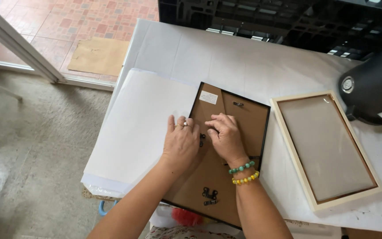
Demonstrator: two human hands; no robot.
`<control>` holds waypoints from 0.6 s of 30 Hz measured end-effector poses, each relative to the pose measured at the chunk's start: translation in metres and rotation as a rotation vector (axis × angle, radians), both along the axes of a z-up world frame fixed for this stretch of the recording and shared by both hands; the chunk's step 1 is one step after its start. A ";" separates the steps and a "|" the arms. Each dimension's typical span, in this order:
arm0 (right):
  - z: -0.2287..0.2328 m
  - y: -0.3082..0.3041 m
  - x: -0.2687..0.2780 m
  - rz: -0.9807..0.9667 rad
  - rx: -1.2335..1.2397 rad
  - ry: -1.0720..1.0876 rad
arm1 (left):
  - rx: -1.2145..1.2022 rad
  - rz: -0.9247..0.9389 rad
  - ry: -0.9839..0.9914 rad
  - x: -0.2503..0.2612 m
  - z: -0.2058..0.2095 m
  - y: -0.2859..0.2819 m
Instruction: Opening a picture frame and inspecting paper documents
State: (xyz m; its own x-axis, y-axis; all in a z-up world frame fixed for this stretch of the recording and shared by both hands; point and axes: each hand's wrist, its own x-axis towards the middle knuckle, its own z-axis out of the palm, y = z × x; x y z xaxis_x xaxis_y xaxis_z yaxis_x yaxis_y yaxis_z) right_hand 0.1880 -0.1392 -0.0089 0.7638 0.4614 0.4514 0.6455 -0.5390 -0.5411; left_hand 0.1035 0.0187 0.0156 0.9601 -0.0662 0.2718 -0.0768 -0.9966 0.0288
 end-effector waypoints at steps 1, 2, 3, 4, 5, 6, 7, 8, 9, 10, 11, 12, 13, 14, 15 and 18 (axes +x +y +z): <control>0.000 -0.001 0.002 -0.004 0.001 -0.003 | 0.001 -0.004 -0.003 0.006 -0.004 -0.004; -0.001 -0.002 0.003 0.000 0.008 0.016 | -0.052 -0.054 -0.064 0.012 -0.008 -0.009; -0.001 -0.003 0.004 0.004 0.014 0.037 | -0.106 -0.102 -0.122 0.017 -0.012 -0.013; 0.004 -0.009 0.007 0.000 0.014 0.035 | -0.106 -0.106 -0.124 0.024 -0.014 -0.014; 0.010 -0.015 0.009 -0.015 0.036 0.119 | -0.147 -0.097 -0.009 0.031 -0.018 -0.016; 0.015 -0.021 0.011 -0.031 0.059 0.203 | -0.188 -0.088 0.107 0.038 -0.021 -0.017; 0.010 -0.034 0.022 -0.029 0.060 0.204 | -0.187 -0.086 0.107 0.037 -0.015 -0.017; 0.005 -0.046 0.033 -0.086 0.028 0.191 | -0.201 -0.100 0.116 0.036 -0.009 -0.016; 0.000 -0.057 0.043 -0.137 -0.004 0.178 | -0.216 -0.108 0.124 0.035 -0.004 -0.014; 0.004 -0.065 0.046 -0.129 -0.004 0.179 | -0.216 -0.099 0.124 0.030 -0.001 -0.013; 0.008 -0.072 0.051 -0.189 -0.074 0.240 | -0.250 -0.121 0.079 0.028 0.003 -0.012; 0.013 -0.079 0.056 -0.249 -0.144 0.300 | -0.283 -0.142 0.035 0.025 0.007 -0.011; 0.017 -0.073 0.053 -0.241 -0.144 0.294 | -0.282 -0.134 0.029 0.025 0.005 -0.010; 0.021 -0.067 0.050 -0.258 -0.142 0.359 | -0.328 -0.131 0.025 0.025 0.004 -0.009; 0.024 -0.063 0.044 -0.279 -0.141 0.430 | -0.376 -0.131 0.026 0.024 0.001 -0.010; 0.012 -0.046 0.043 -0.240 -0.145 0.472 | -0.391 -0.139 0.059 0.025 -0.001 -0.009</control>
State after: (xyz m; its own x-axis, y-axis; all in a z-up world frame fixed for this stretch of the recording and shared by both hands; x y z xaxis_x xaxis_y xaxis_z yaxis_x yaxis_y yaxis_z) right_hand 0.2306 -0.1852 0.0035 0.9594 0.2813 -0.0215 0.2001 -0.7321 -0.6512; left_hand 0.1283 0.0101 0.0144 0.9638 -0.0991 0.2475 -0.1972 -0.8898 0.4116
